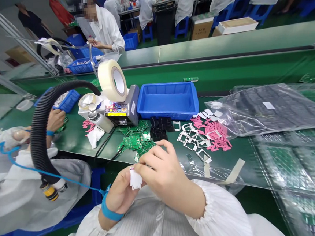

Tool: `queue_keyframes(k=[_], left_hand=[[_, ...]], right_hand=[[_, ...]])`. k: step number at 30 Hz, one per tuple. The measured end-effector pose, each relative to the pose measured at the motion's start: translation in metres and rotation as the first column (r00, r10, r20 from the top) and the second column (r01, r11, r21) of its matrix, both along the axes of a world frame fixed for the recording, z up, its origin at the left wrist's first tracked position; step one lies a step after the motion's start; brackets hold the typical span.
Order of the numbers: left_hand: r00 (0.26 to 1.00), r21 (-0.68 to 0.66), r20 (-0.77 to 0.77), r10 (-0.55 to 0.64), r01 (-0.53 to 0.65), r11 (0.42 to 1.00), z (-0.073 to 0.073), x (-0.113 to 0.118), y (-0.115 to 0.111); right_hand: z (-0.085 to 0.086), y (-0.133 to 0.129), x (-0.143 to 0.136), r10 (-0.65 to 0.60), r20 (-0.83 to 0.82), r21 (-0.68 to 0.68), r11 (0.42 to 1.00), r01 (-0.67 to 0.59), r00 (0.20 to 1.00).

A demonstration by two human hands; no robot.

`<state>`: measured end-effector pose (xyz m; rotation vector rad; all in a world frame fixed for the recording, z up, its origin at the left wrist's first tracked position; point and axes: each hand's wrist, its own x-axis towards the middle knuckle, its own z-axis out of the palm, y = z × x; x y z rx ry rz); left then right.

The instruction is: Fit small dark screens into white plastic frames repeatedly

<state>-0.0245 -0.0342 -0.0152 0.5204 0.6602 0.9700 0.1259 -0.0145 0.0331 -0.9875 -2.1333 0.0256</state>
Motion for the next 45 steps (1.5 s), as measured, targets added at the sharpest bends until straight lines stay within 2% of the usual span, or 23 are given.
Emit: queue_keyframes(k=[7, 10, 12, 15, 17, 19, 21, 22, 24, 25, 26, 28, 30, 31, 33, 35, 37, 39, 41, 42, 43, 44, 45], left_hand=[[0.995, -0.055, -0.021, 0.093, -0.094, 0.994, -0.001, -0.004, 0.002], [0.983, -0.121, 0.022, 0.181, -0.177, 0.977, 0.000, -0.009, 0.003], [0.986, -0.141, 0.060, 0.152, -0.143, 0.980, 0.002, -0.011, 0.003], [0.990, -0.141, 0.137, -0.025, 0.045, 0.989, 0.007, -0.010, 0.002], [0.973, -0.133, 0.191, -0.132, 0.159, 0.978, 0.008, -0.009, 0.002], [0.954, -0.129, 0.219, -0.206, 0.237, 0.963, 0.008, -0.008, 0.004], [0.956, -0.108, 0.165, -0.241, 0.260, 0.959, 0.008, -0.009, 0.007], [0.971, -0.080, 0.091, -0.222, 0.230, 0.970, 0.008, -0.011, 0.009], [0.985, 0.086, -0.151, -0.081, 0.095, 0.992, 0.011, -0.017, 0.011], [0.955, 0.228, -0.295, 0.026, 0.045, 0.973, 0.012, -0.021, 0.011], [0.892, 0.384, -0.431, 0.137, 0.044, 0.922, 0.014, -0.026, 0.011], [0.709, 0.637, -0.614, 0.346, 0.187, 0.748, 0.017, -0.033, 0.009], [0.536, 0.743, -0.659, 0.528, 0.354, 0.568, 0.017, -0.039, 0.006], [0.469, 0.767, -0.642, 0.606, 0.395, 0.506, 0.015, -0.041, 0.004], [0.380, 0.795, -0.594, 0.709, 0.411, 0.445, 0.012, -0.043, -0.001], [0.346, 0.790, -0.606, 0.716, 0.367, 0.492, 0.007, -0.047, -0.004], [0.372, 0.744, -0.666, 0.646, 0.272, 0.610, 0.001, -0.052, -0.007], [0.467, 0.647, -0.703, 0.536, 0.107, 0.755, -0.010, -0.062, -0.007], [0.664, 0.465, -0.591, 0.458, -0.184, 0.866, -0.028, -0.077, -0.005], [0.759, 0.313, -0.457, 0.463, -0.350, 0.883, -0.039, -0.087, -0.004], [0.818, 0.105, -0.249, 0.518, -0.509, 0.854, -0.051, -0.099, -0.003], [0.798, -0.133, -0.028, 0.602, -0.600, 0.789, -0.063, -0.113, -0.003], [0.762, -0.196, 0.027, 0.647, -0.631, 0.751, -0.075, -0.129, -0.004]], right_hand=[[-0.017, 0.004, -0.011, 0.014, -0.126, -0.061, 0.998, -0.022, 0.992], [-0.026, 0.005, -0.008, 0.116, -0.117, -0.139, 0.981, -0.132, 0.986], [-0.027, 0.006, -0.003, 0.214, -0.176, -0.294, 0.920, -0.258, 0.961], [-0.025, 0.009, 0.004, 0.263, -0.373, -0.489, 0.759, -0.429, 0.890], [-0.024, 0.012, 0.008, 0.297, -0.473, -0.521, 0.665, -0.535, 0.830], [-0.024, 0.015, 0.009, 0.315, -0.539, -0.516, 0.609, -0.602, 0.781], [-0.024, 0.017, 0.010, 0.291, -0.573, -0.512, 0.602, -0.612, 0.766], [-0.024, 0.017, 0.010, 0.275, -0.570, -0.512, 0.619, -0.596, 0.774], [-0.022, 0.018, 0.011, 0.263, -0.510, -0.511, 0.673, -0.535, 0.819], [-0.021, 0.018, 0.011, 0.256, -0.459, -0.511, 0.708, -0.488, 0.851], [-0.019, 0.018, 0.010, 0.244, -0.400, -0.509, 0.742, -0.436, 0.883], [-0.014, 0.018, 0.008, 0.216, -0.288, -0.511, 0.790, -0.340, 0.933], [-0.010, 0.018, 0.003, 0.192, -0.201, -0.518, 0.812, -0.271, 0.961], [-0.009, 0.018, -0.001, 0.183, -0.168, -0.523, 0.816, -0.245, 0.969], [-0.007, 0.018, -0.012, 0.159, -0.136, -0.540, 0.815, -0.208, 0.978], [-0.007, 0.017, -0.026, 0.139, -0.165, -0.566, 0.797, -0.209, 0.976], [-0.009, 0.018, -0.041, 0.094, -0.278, -0.623, 0.739, -0.254, 0.956], [-0.014, 0.023, -0.055, -0.020, -0.455, -0.707, 0.616, -0.348, 0.890], [-0.021, 0.036, -0.065, -0.184, -0.570, -0.758, 0.494, -0.426, 0.801], [-0.026, 0.045, -0.068, -0.264, -0.589, -0.775, 0.451, -0.442, 0.764], [-0.031, 0.056, -0.069, -0.336, -0.589, -0.792, 0.420, -0.443, 0.736], [-0.036, 0.068, -0.069, -0.403, -0.576, -0.811, 0.390, -0.436, 0.711], [-0.041, 0.081, -0.069, -0.477, -0.559, -0.829, 0.347, -0.438, 0.678]])
